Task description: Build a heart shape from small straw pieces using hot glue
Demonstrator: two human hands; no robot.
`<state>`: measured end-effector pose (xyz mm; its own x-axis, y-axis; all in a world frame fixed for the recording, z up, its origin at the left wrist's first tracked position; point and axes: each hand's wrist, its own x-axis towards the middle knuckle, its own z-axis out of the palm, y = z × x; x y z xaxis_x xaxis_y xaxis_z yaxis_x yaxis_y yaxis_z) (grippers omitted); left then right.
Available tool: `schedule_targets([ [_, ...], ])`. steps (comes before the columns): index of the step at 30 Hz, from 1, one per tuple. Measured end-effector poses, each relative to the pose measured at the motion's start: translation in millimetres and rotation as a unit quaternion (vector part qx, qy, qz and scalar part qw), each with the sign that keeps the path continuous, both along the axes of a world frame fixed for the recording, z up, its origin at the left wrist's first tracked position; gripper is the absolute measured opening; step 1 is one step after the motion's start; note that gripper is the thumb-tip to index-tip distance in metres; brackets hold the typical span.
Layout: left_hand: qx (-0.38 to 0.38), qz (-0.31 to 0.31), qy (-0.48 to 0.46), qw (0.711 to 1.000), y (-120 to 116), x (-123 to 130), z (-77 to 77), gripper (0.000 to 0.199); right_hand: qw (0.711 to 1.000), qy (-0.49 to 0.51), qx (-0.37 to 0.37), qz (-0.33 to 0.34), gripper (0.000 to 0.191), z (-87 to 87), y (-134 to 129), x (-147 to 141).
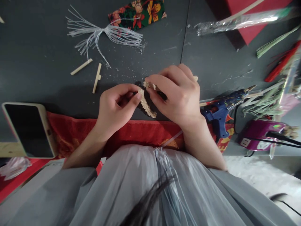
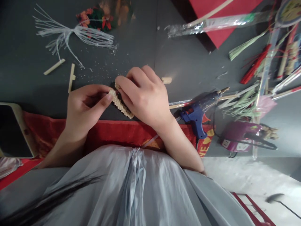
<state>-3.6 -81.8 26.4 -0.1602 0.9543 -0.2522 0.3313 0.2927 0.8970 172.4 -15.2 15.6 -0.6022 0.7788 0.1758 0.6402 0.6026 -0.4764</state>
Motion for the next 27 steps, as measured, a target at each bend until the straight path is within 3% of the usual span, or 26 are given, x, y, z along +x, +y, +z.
schedule_targets([
  [8, -0.006, 0.012, -0.020, 1.000, -3.7, -1.2, -1.1, 0.018, 1.000, -0.017, 0.018, 0.000, 0.027, -0.3, 1.9, 1.4],
  [17, -0.012, 0.019, -0.028, 0.999, -3.1, -1.2, -1.1, 0.019, 0.999, 0.022, -0.025, 0.007, 0.029, -1.7, 3.5, 5.4],
  [27, -0.010, 0.010, 0.047, 0.999, 3.5, 6.4, -0.8, 0.023, 0.998, 0.050, -0.032, -0.013, 0.025, 1.2, 4.4, 5.9],
])
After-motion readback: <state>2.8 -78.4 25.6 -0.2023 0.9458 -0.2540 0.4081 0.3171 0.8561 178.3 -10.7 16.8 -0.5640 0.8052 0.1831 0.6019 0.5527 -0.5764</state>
